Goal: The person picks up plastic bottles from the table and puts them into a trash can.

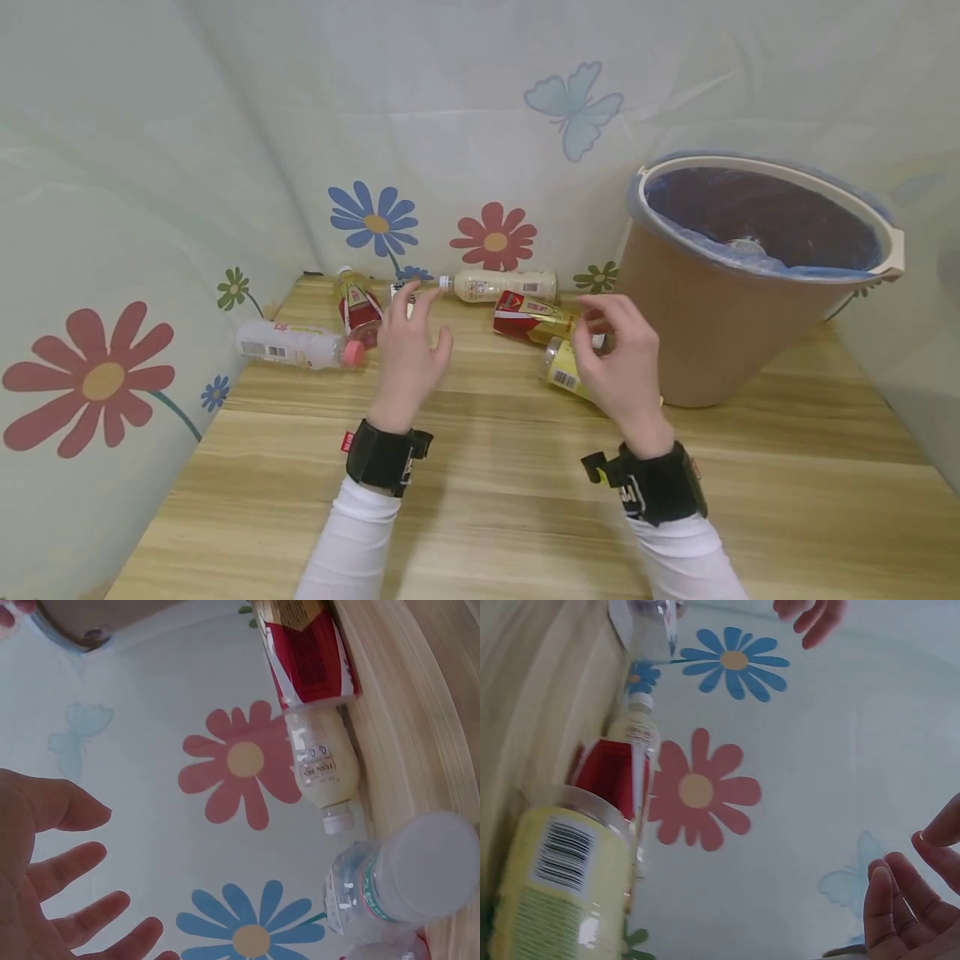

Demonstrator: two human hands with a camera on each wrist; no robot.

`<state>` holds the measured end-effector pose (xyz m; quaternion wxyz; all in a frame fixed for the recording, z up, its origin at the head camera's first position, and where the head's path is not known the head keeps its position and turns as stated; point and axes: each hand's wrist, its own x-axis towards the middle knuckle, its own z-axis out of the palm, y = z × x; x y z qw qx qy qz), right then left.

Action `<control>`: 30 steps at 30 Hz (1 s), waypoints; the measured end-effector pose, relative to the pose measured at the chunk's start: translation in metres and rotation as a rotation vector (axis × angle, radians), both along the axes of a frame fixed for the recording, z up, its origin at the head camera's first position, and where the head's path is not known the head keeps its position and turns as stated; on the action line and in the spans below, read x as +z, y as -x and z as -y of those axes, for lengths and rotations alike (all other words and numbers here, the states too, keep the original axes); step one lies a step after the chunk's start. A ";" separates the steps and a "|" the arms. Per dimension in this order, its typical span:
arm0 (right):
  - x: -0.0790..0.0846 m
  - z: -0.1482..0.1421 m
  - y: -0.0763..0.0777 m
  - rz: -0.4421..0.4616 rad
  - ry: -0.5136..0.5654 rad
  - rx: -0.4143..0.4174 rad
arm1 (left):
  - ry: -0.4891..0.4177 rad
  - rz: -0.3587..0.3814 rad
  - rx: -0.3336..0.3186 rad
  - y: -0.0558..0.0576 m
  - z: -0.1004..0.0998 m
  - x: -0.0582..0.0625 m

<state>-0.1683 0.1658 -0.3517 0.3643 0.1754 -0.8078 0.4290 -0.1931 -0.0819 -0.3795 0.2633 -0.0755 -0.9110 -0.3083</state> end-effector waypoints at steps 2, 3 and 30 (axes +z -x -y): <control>-0.015 0.004 -0.001 0.063 -0.002 -0.002 | 0.019 0.048 0.036 0.002 0.007 -0.003; -0.021 0.005 -0.001 0.096 -0.008 -0.002 | 0.024 0.066 0.053 0.004 0.010 -0.004; -0.036 0.014 0.000 0.213 -0.048 0.077 | -0.031 0.481 0.239 0.024 0.066 -0.045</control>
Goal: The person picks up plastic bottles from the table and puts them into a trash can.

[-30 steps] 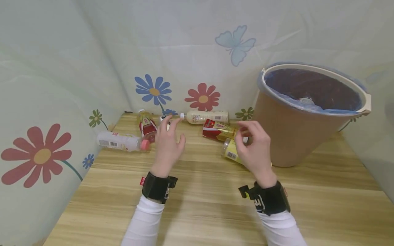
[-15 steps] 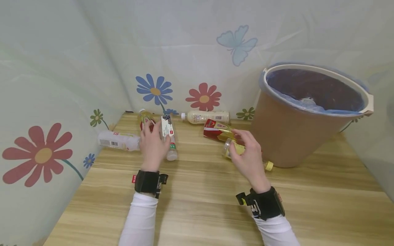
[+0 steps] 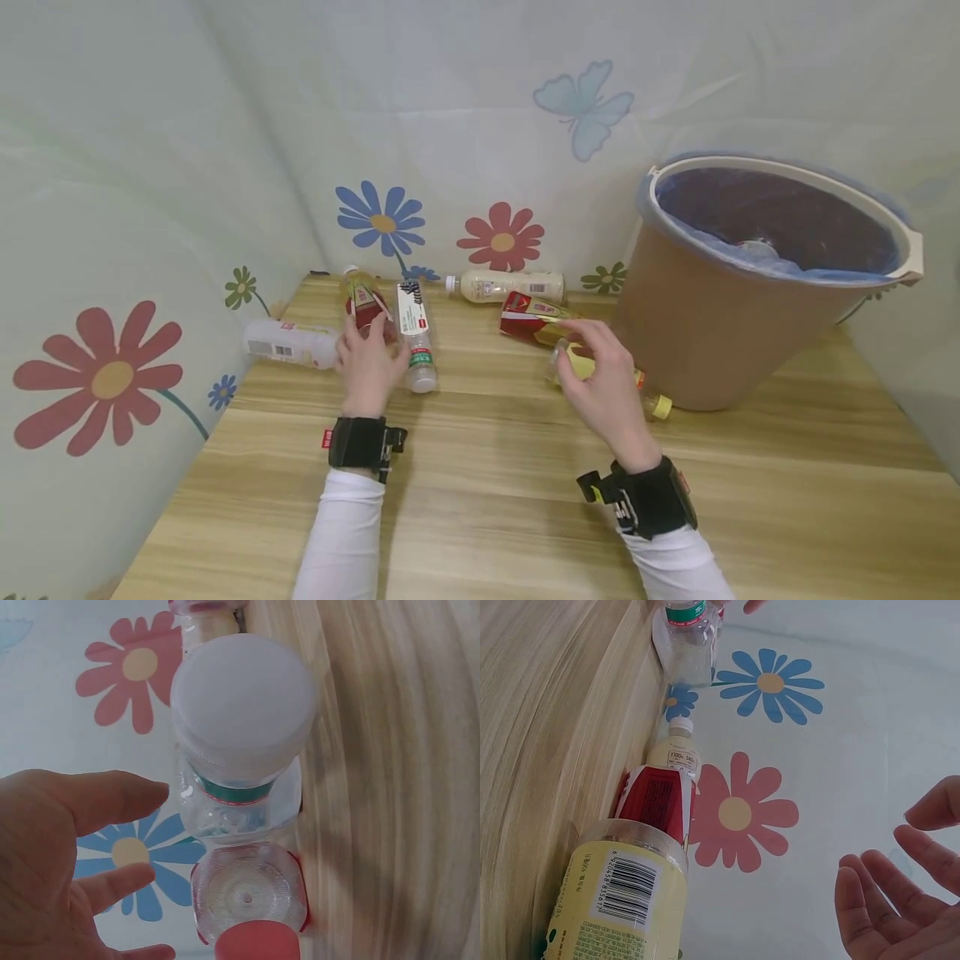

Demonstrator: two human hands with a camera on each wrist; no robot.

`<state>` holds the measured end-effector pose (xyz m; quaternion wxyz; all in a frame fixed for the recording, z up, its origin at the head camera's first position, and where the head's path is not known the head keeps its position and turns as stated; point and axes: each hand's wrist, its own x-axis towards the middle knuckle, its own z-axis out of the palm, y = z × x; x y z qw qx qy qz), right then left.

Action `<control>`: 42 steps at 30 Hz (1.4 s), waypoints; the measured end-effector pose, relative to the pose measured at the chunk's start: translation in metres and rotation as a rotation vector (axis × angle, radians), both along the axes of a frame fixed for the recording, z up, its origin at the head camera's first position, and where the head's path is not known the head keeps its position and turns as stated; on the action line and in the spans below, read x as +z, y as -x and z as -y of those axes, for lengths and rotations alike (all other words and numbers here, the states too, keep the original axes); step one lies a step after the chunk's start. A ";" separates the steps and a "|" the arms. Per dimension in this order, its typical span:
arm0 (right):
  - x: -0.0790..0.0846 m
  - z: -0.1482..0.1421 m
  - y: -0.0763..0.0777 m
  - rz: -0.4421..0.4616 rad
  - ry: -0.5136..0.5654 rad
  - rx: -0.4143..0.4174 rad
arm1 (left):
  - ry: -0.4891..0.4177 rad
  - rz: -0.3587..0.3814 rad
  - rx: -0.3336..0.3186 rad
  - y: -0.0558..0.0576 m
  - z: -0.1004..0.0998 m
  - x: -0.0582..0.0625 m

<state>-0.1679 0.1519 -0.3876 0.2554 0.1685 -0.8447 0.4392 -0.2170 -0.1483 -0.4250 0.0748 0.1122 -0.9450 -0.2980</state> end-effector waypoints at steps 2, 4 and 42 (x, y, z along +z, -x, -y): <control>0.000 0.000 0.000 0.004 0.000 0.000 | 0.003 0.020 -0.003 0.001 0.000 -0.002; -0.001 0.000 -0.001 0.008 -0.002 0.000 | 0.004 0.029 0.001 0.001 0.001 -0.004; 0.003 -0.003 -0.002 0.078 -0.044 0.035 | 0.112 0.117 -0.044 -0.006 0.001 0.002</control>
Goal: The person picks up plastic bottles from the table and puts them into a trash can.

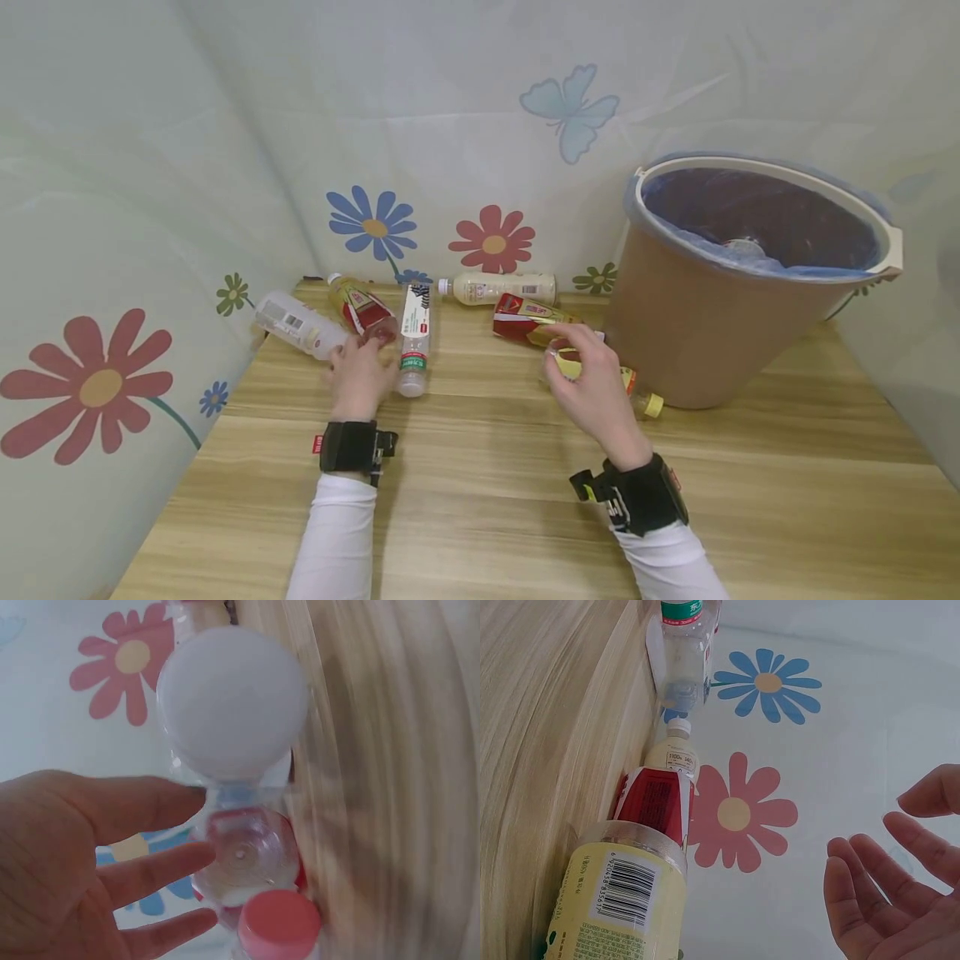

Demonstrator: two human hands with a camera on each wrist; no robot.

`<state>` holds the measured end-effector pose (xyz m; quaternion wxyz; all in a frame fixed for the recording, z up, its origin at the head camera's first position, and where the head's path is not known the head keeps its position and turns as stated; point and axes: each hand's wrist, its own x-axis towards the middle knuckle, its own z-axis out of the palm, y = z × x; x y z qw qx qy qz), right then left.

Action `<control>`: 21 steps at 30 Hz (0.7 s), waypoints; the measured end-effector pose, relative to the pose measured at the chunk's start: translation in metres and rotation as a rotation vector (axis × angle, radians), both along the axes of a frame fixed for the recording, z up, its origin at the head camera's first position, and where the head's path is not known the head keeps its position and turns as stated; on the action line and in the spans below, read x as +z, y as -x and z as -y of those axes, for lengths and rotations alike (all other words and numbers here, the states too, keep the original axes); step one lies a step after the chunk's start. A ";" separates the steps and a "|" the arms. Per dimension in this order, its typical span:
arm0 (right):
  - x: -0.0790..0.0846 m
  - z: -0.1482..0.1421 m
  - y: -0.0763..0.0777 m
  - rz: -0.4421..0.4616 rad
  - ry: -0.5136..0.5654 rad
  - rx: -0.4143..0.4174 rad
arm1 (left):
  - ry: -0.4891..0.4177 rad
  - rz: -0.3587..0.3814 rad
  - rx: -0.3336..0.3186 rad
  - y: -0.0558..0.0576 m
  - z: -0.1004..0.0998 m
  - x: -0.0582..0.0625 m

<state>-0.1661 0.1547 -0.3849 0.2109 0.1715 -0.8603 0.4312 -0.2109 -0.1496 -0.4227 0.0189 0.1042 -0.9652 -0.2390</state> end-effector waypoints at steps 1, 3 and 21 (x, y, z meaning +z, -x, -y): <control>0.000 0.000 0.000 0.001 -0.001 0.000 | -0.004 -0.015 -0.005 0.000 -0.003 0.001; 0.000 -0.001 0.000 0.002 -0.002 0.001 | -0.008 -0.048 -0.023 0.001 -0.010 0.002; 0.002 -0.002 0.001 -0.001 -0.003 0.022 | 0.036 -0.138 -0.210 -0.010 -0.042 -0.011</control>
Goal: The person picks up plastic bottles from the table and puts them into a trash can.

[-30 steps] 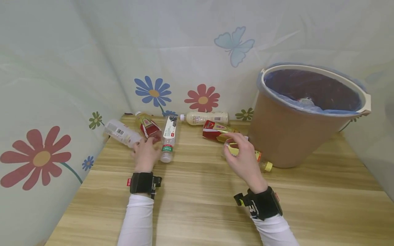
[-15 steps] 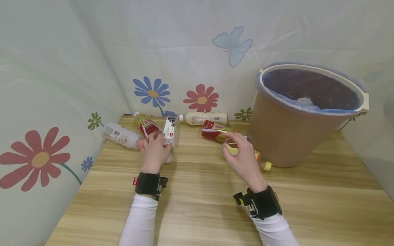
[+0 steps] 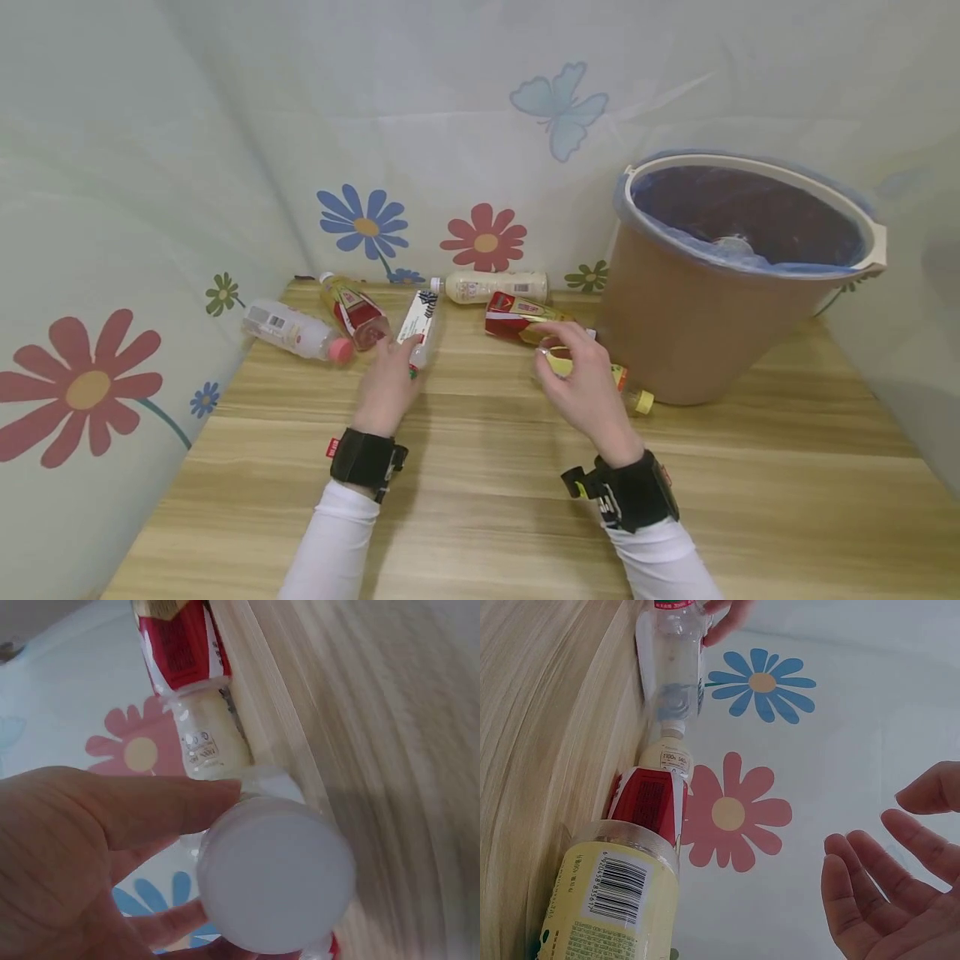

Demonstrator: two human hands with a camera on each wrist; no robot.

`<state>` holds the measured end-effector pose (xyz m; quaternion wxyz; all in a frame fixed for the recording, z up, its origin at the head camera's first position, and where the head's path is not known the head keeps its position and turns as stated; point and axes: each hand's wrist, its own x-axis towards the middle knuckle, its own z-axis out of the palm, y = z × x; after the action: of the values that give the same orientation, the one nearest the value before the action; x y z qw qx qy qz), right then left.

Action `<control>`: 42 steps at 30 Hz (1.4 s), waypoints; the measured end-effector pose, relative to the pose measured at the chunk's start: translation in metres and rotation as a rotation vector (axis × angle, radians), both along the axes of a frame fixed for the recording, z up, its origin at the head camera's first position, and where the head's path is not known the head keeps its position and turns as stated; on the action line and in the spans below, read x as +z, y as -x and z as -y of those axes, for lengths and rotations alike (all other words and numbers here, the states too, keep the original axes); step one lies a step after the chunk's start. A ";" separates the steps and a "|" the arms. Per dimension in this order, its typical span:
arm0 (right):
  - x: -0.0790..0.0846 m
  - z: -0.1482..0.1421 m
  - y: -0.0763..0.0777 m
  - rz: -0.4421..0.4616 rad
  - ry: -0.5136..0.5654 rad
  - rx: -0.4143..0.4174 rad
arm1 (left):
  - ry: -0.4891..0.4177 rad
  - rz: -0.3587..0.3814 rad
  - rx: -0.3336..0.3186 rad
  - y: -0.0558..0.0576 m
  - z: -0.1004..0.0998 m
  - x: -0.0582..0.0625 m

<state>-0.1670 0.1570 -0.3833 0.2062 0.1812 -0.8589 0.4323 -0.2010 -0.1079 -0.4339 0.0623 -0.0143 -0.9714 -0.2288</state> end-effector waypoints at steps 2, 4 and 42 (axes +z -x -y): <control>0.001 0.001 0.000 0.001 0.000 0.002 | 0.057 0.002 -0.052 -0.007 0.001 0.002; 0.002 0.001 0.000 0.002 -0.005 0.001 | 0.130 0.003 -0.120 -0.016 0.001 0.005; 0.005 -0.001 -0.003 0.081 -0.020 0.004 | 0.230 0.084 -0.247 -0.010 -0.042 0.009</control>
<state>-0.1639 0.1576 -0.3785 0.1687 0.1675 -0.8704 0.4311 -0.1907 -0.0654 -0.4247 -0.0092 -0.1311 -0.9837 -0.1224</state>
